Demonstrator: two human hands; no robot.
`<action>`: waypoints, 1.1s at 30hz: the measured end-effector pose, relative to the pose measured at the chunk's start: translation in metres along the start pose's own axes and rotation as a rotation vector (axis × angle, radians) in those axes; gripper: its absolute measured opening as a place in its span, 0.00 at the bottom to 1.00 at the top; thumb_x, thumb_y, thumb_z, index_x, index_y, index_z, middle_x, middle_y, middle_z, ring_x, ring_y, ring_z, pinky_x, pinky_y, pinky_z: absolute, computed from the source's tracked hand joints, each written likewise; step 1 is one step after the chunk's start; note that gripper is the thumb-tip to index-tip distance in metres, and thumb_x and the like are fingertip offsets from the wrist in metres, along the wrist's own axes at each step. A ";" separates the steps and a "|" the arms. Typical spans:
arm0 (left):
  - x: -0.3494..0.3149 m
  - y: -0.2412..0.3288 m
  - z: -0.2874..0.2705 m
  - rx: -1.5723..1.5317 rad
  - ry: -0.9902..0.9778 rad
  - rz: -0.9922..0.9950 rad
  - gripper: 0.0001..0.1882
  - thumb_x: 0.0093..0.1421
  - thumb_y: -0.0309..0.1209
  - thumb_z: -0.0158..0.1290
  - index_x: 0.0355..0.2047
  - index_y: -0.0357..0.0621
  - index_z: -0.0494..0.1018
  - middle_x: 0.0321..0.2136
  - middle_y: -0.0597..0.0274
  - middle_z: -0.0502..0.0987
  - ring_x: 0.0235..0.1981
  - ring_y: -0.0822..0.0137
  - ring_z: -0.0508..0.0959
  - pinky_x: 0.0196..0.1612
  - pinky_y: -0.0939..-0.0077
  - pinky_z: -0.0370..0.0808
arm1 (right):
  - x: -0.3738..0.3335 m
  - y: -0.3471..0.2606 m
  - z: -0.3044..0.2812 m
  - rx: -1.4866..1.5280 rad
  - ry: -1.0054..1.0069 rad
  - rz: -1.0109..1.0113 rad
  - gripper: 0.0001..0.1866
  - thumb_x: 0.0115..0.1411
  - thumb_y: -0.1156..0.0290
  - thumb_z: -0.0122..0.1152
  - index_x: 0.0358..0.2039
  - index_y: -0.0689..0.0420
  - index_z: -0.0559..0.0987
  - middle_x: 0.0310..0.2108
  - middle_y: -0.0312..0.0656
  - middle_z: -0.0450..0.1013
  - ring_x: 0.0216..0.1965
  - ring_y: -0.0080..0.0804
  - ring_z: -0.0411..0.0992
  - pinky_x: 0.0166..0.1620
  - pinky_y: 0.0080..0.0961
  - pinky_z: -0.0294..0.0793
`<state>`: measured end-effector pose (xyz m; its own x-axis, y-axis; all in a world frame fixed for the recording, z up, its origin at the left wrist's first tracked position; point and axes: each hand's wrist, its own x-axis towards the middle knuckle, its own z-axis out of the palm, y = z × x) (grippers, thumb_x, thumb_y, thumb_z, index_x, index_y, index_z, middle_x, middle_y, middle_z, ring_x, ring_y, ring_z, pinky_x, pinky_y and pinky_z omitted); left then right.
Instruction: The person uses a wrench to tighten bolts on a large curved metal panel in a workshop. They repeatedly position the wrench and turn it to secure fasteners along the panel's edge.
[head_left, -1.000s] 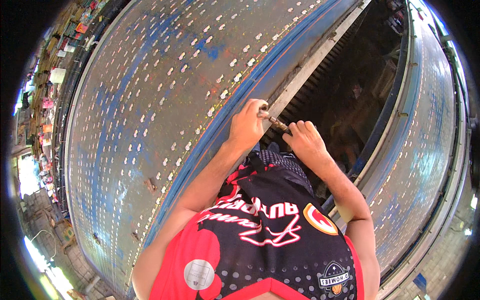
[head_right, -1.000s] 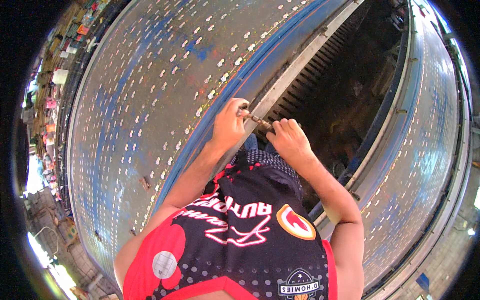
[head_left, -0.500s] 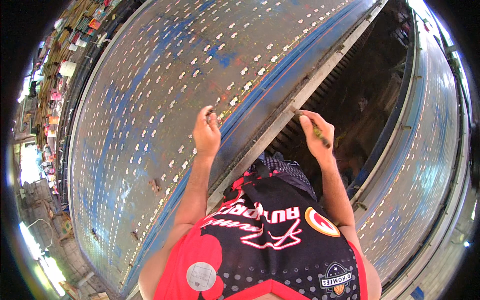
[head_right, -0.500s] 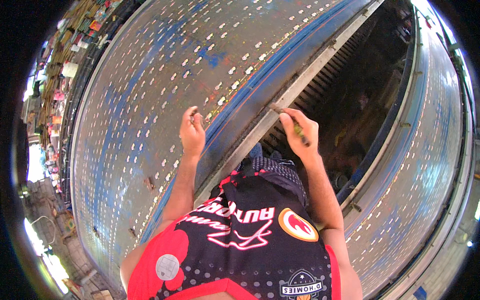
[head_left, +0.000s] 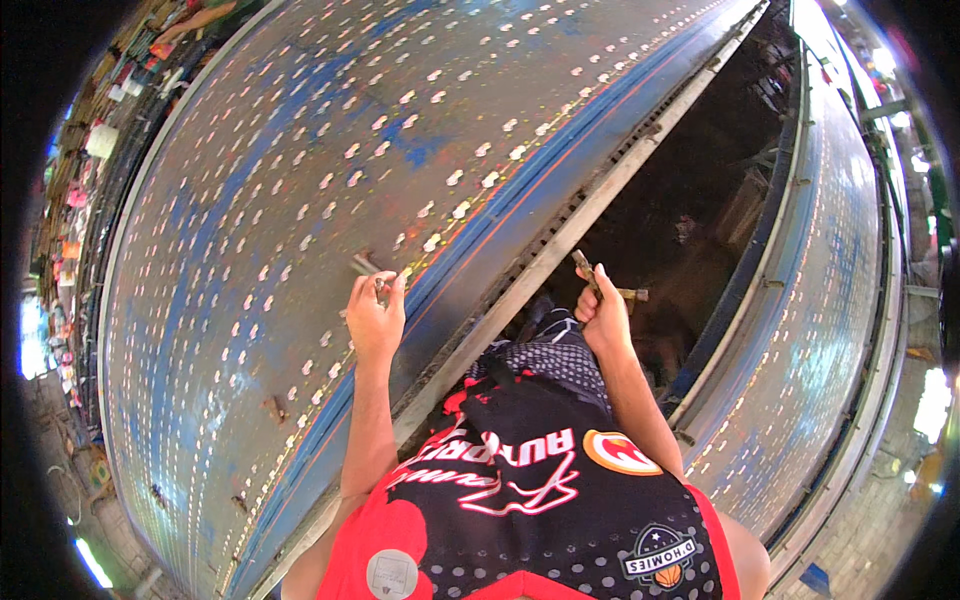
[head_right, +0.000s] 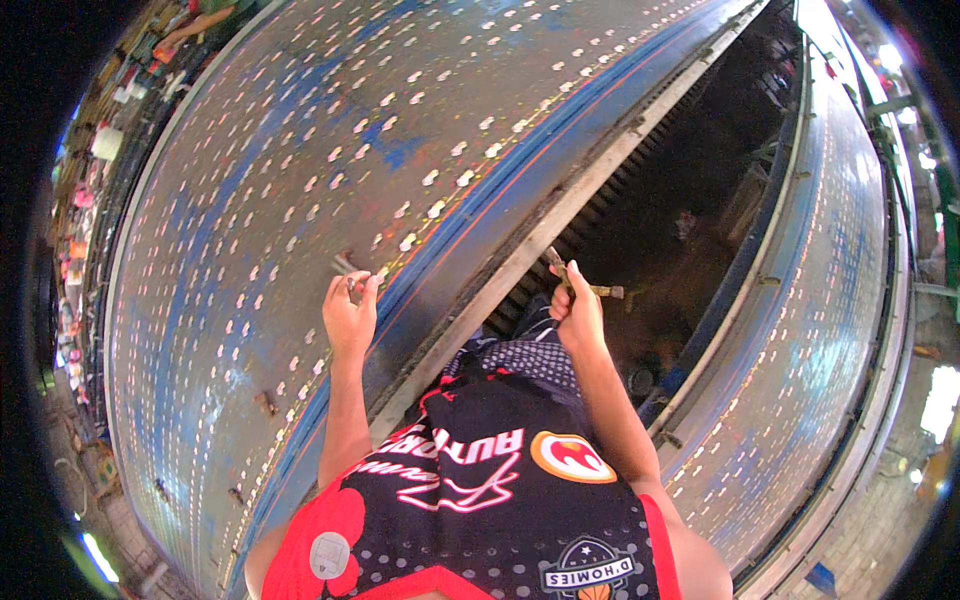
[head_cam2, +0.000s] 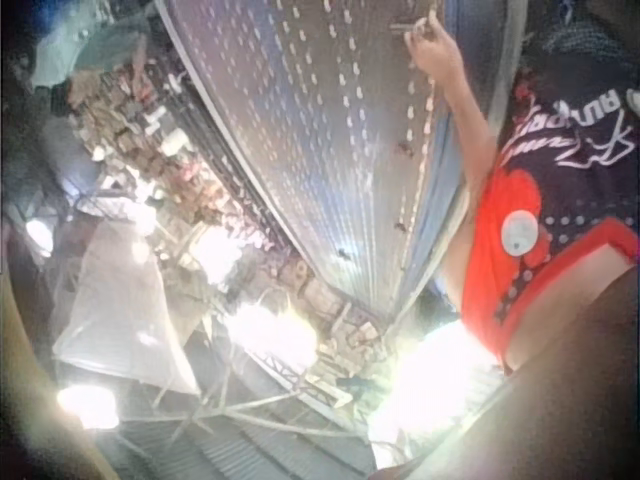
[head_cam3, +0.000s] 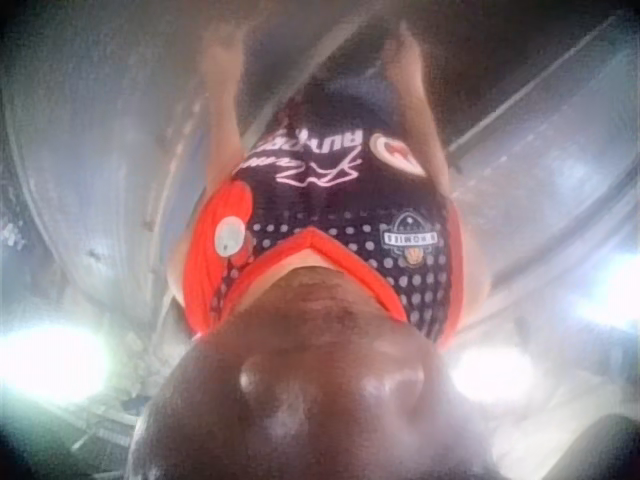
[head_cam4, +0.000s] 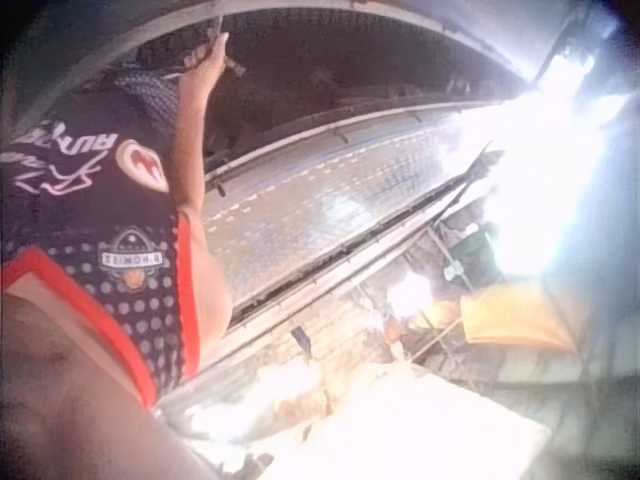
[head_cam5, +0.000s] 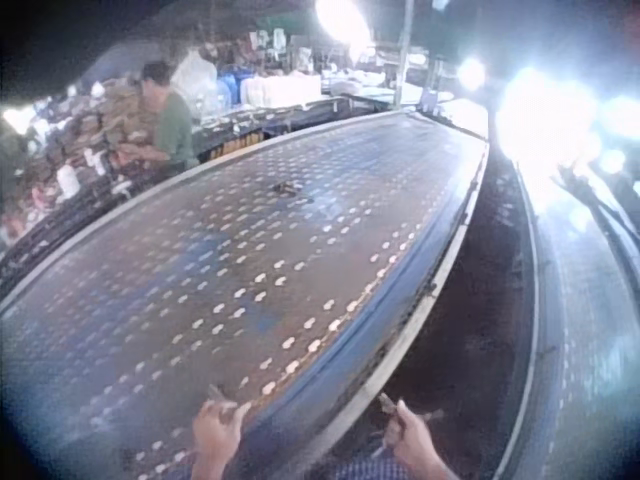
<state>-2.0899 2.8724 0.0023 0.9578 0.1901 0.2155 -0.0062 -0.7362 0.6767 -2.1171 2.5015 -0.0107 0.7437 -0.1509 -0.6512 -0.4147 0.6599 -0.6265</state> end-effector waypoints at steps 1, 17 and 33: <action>0.001 0.013 0.006 -0.020 -0.040 -0.020 0.10 0.64 0.34 0.67 0.43 0.44 0.83 0.33 0.57 0.79 0.35 0.57 0.83 0.41 0.62 0.79 | 0.009 -0.008 -0.002 0.077 -0.009 0.032 0.21 0.78 0.51 0.58 0.50 0.58 0.82 0.21 0.27 0.59 0.22 0.18 0.54 0.28 0.23 0.55; 0.101 0.242 0.222 -0.491 -0.461 0.002 0.17 0.81 0.39 0.48 0.58 0.44 0.80 0.37 0.64 0.81 0.32 0.73 0.77 0.40 0.74 0.77 | 0.233 -0.230 -0.103 0.275 -0.153 0.074 0.20 0.76 0.57 0.60 0.53 0.64 0.79 0.24 0.27 0.63 0.20 0.13 0.58 0.18 0.12 0.53; 0.206 0.334 0.385 -0.149 -0.444 0.180 0.16 0.76 0.37 0.56 0.60 0.49 0.82 0.37 0.62 0.78 0.38 0.67 0.78 0.42 0.72 0.75 | 0.319 -0.276 -0.141 0.540 -0.528 0.840 0.21 0.80 0.58 0.53 0.53 0.67 0.78 0.22 0.28 0.63 0.17 0.12 0.54 0.14 0.13 0.51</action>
<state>-1.7844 2.4158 0.0020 0.9675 -0.2499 0.0392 -0.1922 -0.6254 0.7563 -1.8392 2.1673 -0.1058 0.5176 0.7362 -0.4359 -0.7021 0.6567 0.2754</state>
